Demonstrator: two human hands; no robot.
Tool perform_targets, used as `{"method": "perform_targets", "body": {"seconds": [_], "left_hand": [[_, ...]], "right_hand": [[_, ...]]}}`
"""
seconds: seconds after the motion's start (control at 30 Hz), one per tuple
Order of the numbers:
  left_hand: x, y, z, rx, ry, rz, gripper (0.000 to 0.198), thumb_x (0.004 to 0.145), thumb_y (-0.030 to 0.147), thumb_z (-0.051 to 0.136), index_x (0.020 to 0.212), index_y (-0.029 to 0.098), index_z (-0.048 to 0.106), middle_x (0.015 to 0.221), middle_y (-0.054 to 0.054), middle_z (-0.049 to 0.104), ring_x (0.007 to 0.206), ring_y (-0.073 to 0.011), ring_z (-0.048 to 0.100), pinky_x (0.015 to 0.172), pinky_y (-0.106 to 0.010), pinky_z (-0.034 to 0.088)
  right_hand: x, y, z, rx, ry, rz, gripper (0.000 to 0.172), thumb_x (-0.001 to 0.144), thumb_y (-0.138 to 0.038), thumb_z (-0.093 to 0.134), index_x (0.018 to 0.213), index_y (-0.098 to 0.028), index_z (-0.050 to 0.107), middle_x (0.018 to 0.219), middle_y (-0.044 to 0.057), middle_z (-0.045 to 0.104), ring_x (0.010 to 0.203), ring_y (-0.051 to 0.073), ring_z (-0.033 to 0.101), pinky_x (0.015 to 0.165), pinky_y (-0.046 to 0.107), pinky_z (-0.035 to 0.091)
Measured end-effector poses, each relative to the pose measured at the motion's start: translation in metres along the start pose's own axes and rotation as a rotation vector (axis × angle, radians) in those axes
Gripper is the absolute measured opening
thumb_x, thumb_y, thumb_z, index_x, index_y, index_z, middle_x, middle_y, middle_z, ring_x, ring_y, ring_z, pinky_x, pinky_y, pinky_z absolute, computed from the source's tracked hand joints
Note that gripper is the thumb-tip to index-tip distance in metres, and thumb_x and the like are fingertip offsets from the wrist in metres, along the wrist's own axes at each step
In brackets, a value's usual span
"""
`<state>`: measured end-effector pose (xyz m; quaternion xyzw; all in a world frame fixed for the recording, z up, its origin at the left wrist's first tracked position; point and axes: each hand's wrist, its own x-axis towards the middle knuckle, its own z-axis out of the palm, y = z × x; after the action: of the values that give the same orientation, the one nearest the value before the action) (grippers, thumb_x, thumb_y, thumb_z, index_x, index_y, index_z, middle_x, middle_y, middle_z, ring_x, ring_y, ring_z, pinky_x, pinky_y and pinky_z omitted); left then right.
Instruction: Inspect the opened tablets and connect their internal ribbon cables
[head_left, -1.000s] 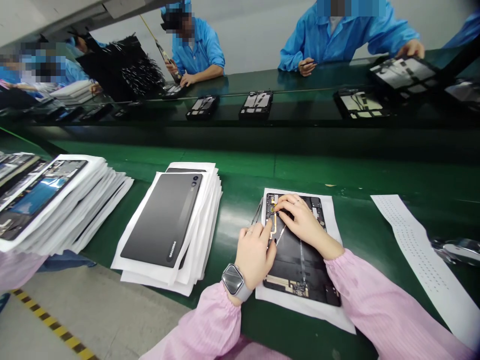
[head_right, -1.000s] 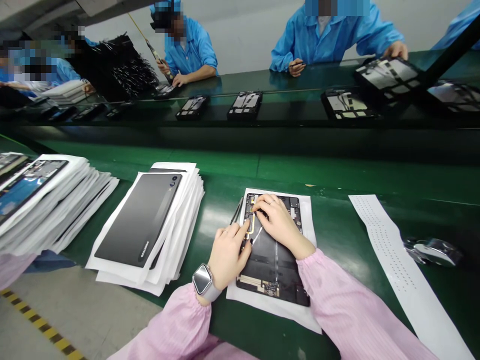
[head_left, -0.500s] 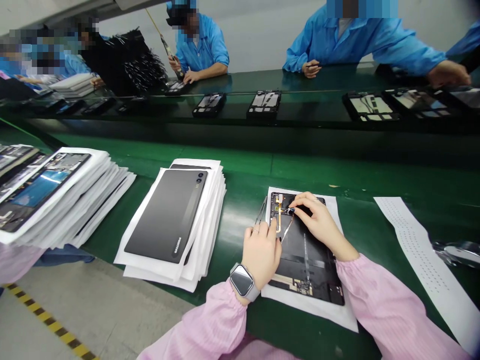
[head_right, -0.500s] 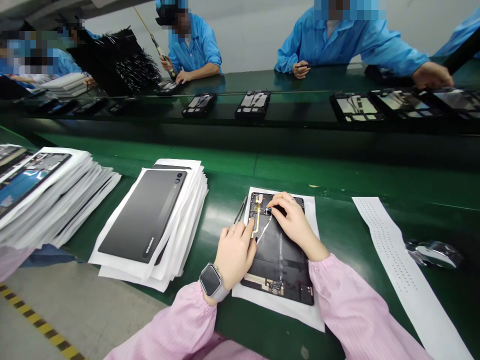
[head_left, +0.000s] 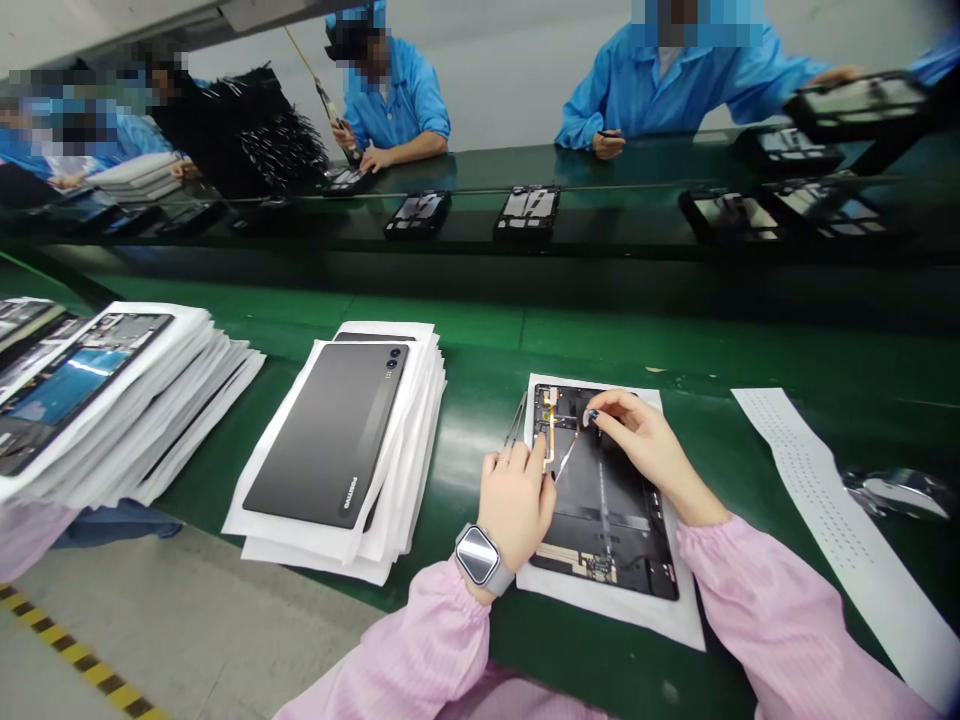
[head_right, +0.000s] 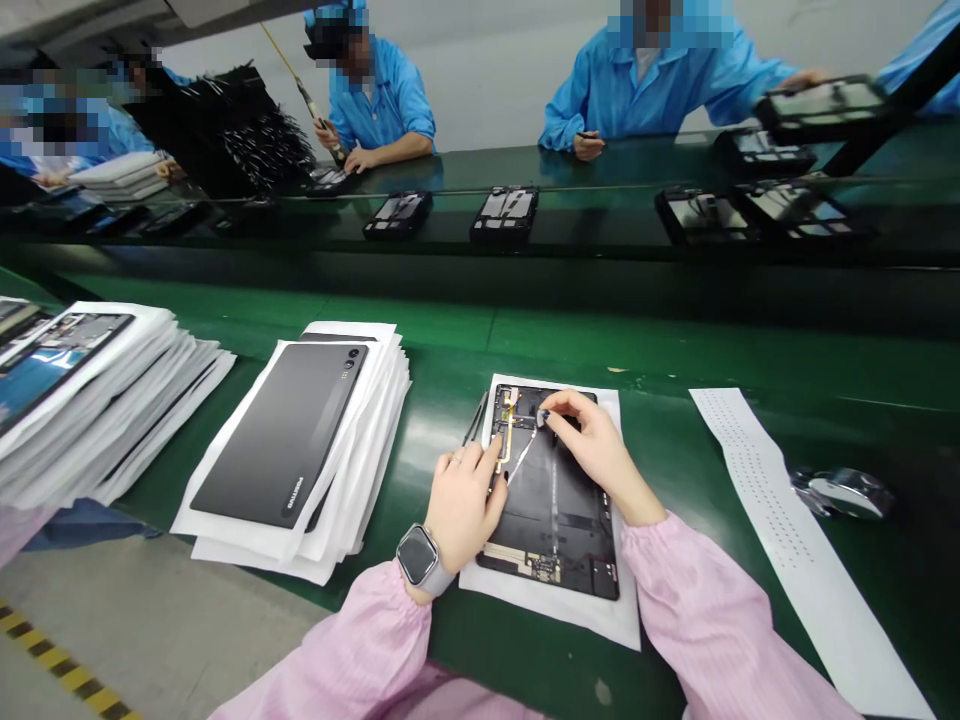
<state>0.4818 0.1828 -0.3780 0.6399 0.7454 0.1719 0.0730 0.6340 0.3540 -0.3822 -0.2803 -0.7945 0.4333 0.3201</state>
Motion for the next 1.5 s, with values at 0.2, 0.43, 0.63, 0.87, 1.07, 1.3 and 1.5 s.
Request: {"method": "perform_targets", "body": {"seconds": [0.2,0.43,0.63,0.87,1.07,1.3,1.5], "left_hand": [[0.000,0.000,-0.002,-0.008,-0.008,0.000,0.047,0.100,0.025,0.043,0.146,0.016,0.044,0.111,-0.008,0.062,0.105,-0.0248,0.057,0.089,-0.041,0.040],[-0.001,-0.001,0.000,-0.019,-0.002,-0.005,0.048,0.100,0.026,0.044,0.147,0.017,0.044,0.111,-0.008,0.062,0.106,-0.0247,0.057,0.093,-0.041,0.040],[-0.001,-0.001,-0.002,-0.024,-0.008,-0.002,0.048,0.100,0.026,0.044,0.148,0.017,0.044,0.110,-0.007,0.061,0.104,-0.0249,0.057,0.091,-0.042,0.041],[-0.001,-0.001,-0.003,-0.051,-0.011,0.004,0.050,0.099,0.026,0.046,0.148,0.018,0.043,0.110,-0.008,0.060,0.106,-0.0254,0.056,0.092,-0.042,0.042],[-0.002,-0.003,-0.001,-0.074,0.013,0.003,0.048,0.098,0.025,0.047,0.146,0.019,0.045,0.107,-0.007,0.059,0.102,-0.0247,0.056,0.089,-0.042,0.042],[-0.003,-0.004,0.000,-0.123,0.035,0.001,0.044,0.098,0.023,0.047,0.141,0.020,0.049,0.106,-0.006,0.060,0.100,-0.0235,0.057,0.088,-0.041,0.043],[-0.002,-0.005,-0.001,-0.131,0.043,-0.004,0.041,0.098,0.023,0.048,0.139,0.021,0.051,0.105,-0.005,0.061,0.100,-0.0228,0.058,0.087,-0.041,0.043]], "right_hand": [[-0.015,-0.040,-0.013,-0.205,-0.238,-0.021,0.014,0.096,-0.027,0.054,0.092,-0.024,0.067,0.093,0.004,0.071,0.087,0.028,0.065,0.082,0.044,0.050],[-0.024,-0.037,0.000,-0.346,-0.413,-0.113,0.016,0.092,-0.013,0.053,0.093,-0.026,0.062,0.092,0.001,0.068,0.085,0.025,0.065,0.082,0.042,0.045],[-0.024,-0.029,0.005,-0.426,-0.412,-0.111,0.018,0.089,-0.010,0.052,0.099,-0.024,0.057,0.093,0.002,0.065,0.084,0.026,0.063,0.078,0.043,0.047],[-0.016,-0.031,-0.002,-0.471,-0.287,-0.145,0.035,0.093,-0.018,0.051,0.128,-0.023,0.053,0.112,0.008,0.064,0.094,0.027,0.064,0.082,0.044,0.054],[0.018,-0.031,0.018,-0.579,-0.251,-0.268,0.033,0.099,-0.015,0.043,0.124,-0.022,0.064,0.126,0.012,0.059,0.118,0.033,0.054,0.099,0.055,0.047],[0.027,-0.029,0.027,-0.680,-0.296,-0.333,0.020,0.095,-0.010,0.051,0.095,-0.018,0.069,0.115,0.015,0.061,0.114,0.036,0.054,0.097,0.056,0.047],[0.028,-0.029,0.018,-0.682,-0.368,-0.316,0.016,0.089,-0.008,0.055,0.084,-0.020,0.063,0.099,0.009,0.063,0.103,0.033,0.059,0.089,0.049,0.049]]}}
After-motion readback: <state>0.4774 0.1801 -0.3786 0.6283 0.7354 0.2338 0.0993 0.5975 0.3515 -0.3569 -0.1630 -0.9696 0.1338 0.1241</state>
